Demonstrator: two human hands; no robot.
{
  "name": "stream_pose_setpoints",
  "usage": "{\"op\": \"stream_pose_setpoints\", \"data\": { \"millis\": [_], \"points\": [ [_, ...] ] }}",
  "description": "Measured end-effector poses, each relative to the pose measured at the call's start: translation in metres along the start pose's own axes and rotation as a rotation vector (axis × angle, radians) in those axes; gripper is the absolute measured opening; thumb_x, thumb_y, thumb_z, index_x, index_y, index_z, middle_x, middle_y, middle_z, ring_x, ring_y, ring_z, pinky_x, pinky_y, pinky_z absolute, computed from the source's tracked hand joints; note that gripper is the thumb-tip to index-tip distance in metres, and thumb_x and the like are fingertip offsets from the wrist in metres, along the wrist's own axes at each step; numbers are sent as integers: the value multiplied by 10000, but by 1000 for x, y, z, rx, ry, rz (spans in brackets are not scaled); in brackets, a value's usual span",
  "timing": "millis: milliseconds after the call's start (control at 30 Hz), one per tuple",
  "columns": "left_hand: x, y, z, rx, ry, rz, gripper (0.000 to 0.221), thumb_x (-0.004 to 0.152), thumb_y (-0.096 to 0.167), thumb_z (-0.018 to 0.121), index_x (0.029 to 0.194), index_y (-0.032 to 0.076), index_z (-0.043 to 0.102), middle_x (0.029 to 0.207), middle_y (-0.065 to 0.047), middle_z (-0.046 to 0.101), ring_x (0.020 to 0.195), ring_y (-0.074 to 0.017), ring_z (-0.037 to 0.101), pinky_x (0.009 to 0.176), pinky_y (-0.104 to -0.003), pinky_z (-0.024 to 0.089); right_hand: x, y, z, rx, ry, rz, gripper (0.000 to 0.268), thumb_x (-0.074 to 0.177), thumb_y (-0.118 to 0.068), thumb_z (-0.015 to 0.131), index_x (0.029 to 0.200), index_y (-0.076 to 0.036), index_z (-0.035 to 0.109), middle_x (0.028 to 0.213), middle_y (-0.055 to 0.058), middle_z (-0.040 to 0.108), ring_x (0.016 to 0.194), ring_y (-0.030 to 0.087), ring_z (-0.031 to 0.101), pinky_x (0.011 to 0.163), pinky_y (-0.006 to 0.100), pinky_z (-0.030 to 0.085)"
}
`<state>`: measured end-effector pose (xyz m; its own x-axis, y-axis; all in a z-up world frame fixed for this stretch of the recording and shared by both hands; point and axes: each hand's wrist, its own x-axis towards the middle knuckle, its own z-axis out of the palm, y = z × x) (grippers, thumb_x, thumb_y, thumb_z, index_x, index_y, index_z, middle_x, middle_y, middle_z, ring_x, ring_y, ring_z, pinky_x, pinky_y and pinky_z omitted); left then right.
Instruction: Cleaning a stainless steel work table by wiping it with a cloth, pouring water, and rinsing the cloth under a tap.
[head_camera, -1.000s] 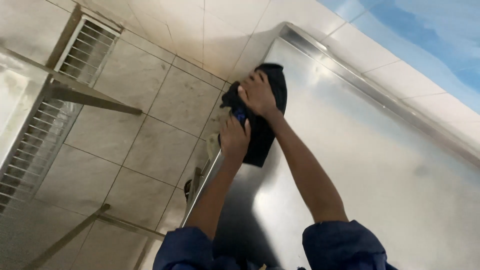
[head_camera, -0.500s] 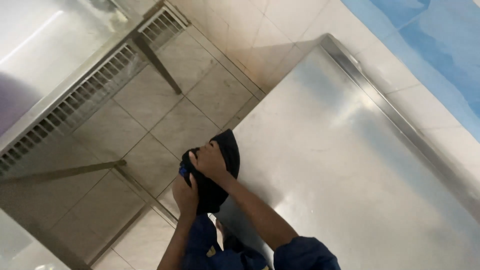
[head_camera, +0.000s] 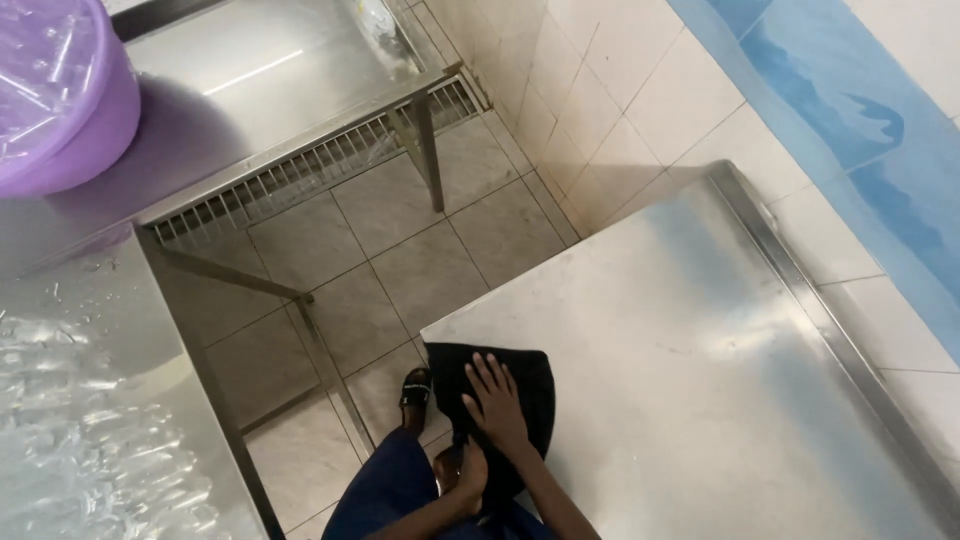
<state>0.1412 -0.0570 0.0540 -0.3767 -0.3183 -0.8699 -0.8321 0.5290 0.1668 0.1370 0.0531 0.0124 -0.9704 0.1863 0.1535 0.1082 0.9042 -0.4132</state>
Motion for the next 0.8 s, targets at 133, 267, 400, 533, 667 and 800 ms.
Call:
{"op": "stream_pose_setpoints", "data": {
  "millis": [133, 267, 400, 533, 667, 800],
  "points": [
    [88, -67, 58, 146, -745, -98, 759, 1118, 609, 239, 1734, 172, 309, 1772, -59, 387, 1608, -270, 393, 1319, -394, 326, -65, 12, -3, 213, 6, 124, 553, 1153, -418, 483, 1659, -195, 494, 1791, 48, 348, 1678, 317, 246, 1320, 548, 201],
    [91, -49, 46, 656, -1173, 521, 359, 1021, 316, 655, 1345, 166, 622, 1370, -7, 598, 1128, -118, 591, 933, -272, 521, -112, 49, 13, 521, -29, 266, 452, 1115, -392, 544, 1409, -134, 770, 1685, 68, 522, 1620, 335, 368, 1292, 520, 273],
    [-6, 42, -16, 752, -1270, 770, 217, 1056, 246, 683, 1221, 112, 636, 1318, -70, 659, 1124, -176, 632, 977, -307, 523, -73, 0, -95, 735, -78, 924, 482, 1017, -421, 631, 1412, -191, 785, 1622, 0, 648, 1511, 148, 572, 1251, 318, 399],
    [-99, 149, -109, 1144, -910, 1181, 651, 1070, 453, 353, 1199, -92, 684, 1239, -333, 705, 1095, -476, 681, 924, -552, 491, 11, -32, -142, 1179, 77, 1225, 684, 1020, -431, 506, 1600, -83, 608, 1596, 160, 638, 1445, 257, 596, 1207, 356, 421],
    [-122, 256, -186, 1323, -817, 1501, 489, 1132, 401, 437, 1379, -5, 558, 1157, -220, 624, 854, -345, 631, 678, -478, 551, 113, -57, -159, 1302, 224, 1042, 372, 1062, -124, 601, 1302, 86, 792, 1286, 178, 790, 1197, 265, 688, 1071, 361, 495],
    [-112, 378, -289, 1071, -750, 1610, 334, 1131, 238, 510, 1392, 31, 494, 1328, -251, 537, 1003, -430, 610, 766, -531, 529, 225, -62, -182, 810, 273, 1034, 274, 1001, -140, 764, 1201, 5, 885, 1243, 122, 866, 1157, 184, 686, 982, 390, 549]
  ]
}}
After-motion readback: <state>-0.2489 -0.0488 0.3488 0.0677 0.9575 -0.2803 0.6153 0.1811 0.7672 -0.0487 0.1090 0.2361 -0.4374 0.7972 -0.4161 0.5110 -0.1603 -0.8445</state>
